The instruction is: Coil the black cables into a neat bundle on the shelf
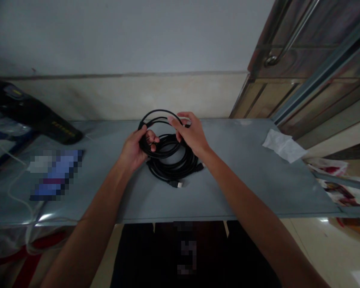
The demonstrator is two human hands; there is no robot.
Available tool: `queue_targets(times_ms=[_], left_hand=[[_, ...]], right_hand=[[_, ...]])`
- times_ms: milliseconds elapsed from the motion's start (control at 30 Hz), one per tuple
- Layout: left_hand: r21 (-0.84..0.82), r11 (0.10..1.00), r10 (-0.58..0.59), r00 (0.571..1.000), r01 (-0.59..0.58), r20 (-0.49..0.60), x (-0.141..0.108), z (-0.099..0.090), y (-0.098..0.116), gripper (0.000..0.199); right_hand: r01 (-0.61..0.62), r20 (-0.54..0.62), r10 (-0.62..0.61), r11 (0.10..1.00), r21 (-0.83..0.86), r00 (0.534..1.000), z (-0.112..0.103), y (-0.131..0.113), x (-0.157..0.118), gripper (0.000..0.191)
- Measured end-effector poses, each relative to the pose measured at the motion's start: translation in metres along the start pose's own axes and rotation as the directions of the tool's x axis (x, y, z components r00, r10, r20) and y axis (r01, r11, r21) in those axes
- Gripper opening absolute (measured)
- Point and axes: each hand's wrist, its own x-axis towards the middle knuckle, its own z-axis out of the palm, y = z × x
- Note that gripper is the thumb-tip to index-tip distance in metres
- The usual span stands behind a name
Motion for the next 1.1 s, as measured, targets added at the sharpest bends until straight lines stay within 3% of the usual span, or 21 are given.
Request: queue_targets(times_ms=[67, 167, 233, 333, 400, 533, 633, 733, 833, 900, 1100], left_hand=[[-0.005, 1.000, -0.024, 1.000, 0.024, 0.020, -0.001, -0.001, 0.003, 0.045], [-0.084, 0.994, -0.065, 0.998, 0.067, 0.027, -0.003, -0.002, 0.006, 0.044], [-0.163, 0.983, -0.082, 0.996, 0.086, 0.029, -0.006, -0.002, 0.009, 0.039], [-0.236, 0.965, -0.104, 0.994, 0.110, 0.036, -0.010, 0.001, 0.011, 0.031], [-0.230, 0.966, -0.110, 0.993, 0.114, 0.031, -0.011, 0.003, 0.011, 0.029], [-0.093, 0.989, -0.109, 0.993, 0.113, 0.044, -0.008, 0.004, 0.007, 0.026], [0.028, 0.996, -0.082, 0.995, 0.080, 0.064, -0.005, 0.001, 0.003, 0.015], [0.112, 0.993, -0.035, 0.996, 0.026, 0.077, -0.002, -0.003, -0.002, 0.030], [0.189, 0.982, -0.010, 0.996, -0.007, 0.087, -0.001, -0.006, -0.006, 0.044], [0.231, 0.972, 0.030, 0.996, -0.047, 0.078, 0.000, -0.007, -0.009, 0.048], [0.404, 0.890, 0.207, 0.977, -0.212, 0.056, 0.002, -0.009, -0.018, 0.051]], right_hand=[[0.043, 0.031, -0.040, 0.994, -0.104, 0.999, -0.007, 0.001, 0.000, 0.065], [0.194, 0.031, -0.193, 0.938, -0.286, 0.981, -0.018, 0.001, 0.000, 0.061], [0.245, 0.073, -0.234, 0.914, -0.324, 0.970, -0.023, -0.001, -0.003, 0.058], [0.165, 0.209, -0.118, 0.961, -0.222, 0.971, -0.027, -0.006, -0.015, 0.053], [0.085, 0.233, -0.048, 0.984, -0.154, 0.971, -0.028, -0.007, -0.023, 0.052], [0.041, 0.153, -0.021, 0.990, -0.134, 0.988, -0.032, -0.003, -0.031, 0.048], [0.081, 0.104, -0.064, 0.983, -0.164, 0.992, -0.036, 0.006, -0.027, 0.046], [0.152, 0.090, -0.137, 0.970, -0.192, 0.987, -0.037, 0.016, -0.023, 0.047], [0.101, 0.132, -0.082, 0.984, -0.148, 0.988, -0.035, 0.021, -0.024, 0.049], [0.076, 0.151, -0.056, 0.989, -0.128, 0.987, -0.033, 0.022, -0.025, 0.049], [0.151, 0.132, -0.125, 0.966, -0.212, 0.983, -0.031, 0.021, -0.028, 0.045]])
